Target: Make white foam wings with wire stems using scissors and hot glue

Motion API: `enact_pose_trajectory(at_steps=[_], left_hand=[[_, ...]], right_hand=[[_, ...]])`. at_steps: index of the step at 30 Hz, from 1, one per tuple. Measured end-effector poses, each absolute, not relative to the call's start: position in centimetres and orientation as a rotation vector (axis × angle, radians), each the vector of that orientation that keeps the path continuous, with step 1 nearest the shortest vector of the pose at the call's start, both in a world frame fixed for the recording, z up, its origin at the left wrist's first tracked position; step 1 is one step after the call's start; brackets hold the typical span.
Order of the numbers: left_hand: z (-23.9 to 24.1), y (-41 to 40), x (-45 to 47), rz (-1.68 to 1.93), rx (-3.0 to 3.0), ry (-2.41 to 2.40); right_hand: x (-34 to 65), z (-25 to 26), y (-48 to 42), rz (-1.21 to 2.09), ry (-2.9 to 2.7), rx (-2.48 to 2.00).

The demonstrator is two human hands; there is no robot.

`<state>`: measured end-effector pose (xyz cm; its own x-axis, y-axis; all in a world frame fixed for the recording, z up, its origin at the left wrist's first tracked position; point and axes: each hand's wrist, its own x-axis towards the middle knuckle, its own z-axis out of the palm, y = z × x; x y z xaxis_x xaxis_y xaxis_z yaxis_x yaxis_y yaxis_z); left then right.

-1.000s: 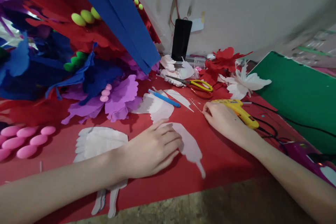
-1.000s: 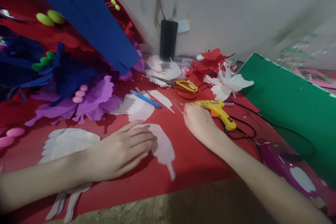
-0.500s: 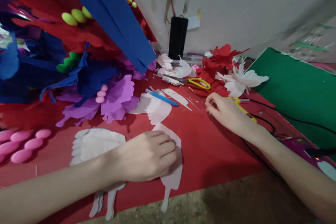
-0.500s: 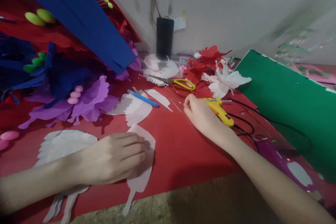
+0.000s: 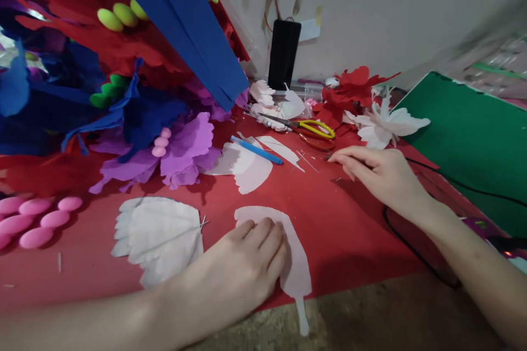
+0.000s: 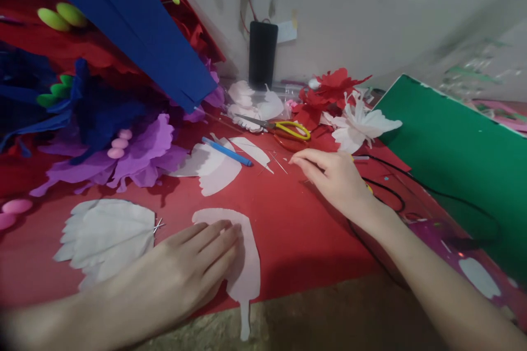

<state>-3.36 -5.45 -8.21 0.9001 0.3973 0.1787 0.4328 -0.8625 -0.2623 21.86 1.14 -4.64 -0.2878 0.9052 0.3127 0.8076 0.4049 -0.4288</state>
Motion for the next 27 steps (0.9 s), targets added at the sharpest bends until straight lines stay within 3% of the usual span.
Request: enact_pose_trajectory(at_steps=[3,14,27], left_hand=[[-8.2,-6.1,-3.4,-0.137,-2.726,-0.613],[-7.0,-7.9,-3.5,-0.254,-2.654,-0.537],[-7.5,-7.9,-3.1,0.056,-2.556,-0.838]], right_hand=[[22.4,-5.3,0.9,0.315,-2.253,-1.393],[23.1,-7.6,0.3,0.042,-2.502,-1.006],[22.7,-7.9,-1.1,-0.068,-2.651,-0.87]])
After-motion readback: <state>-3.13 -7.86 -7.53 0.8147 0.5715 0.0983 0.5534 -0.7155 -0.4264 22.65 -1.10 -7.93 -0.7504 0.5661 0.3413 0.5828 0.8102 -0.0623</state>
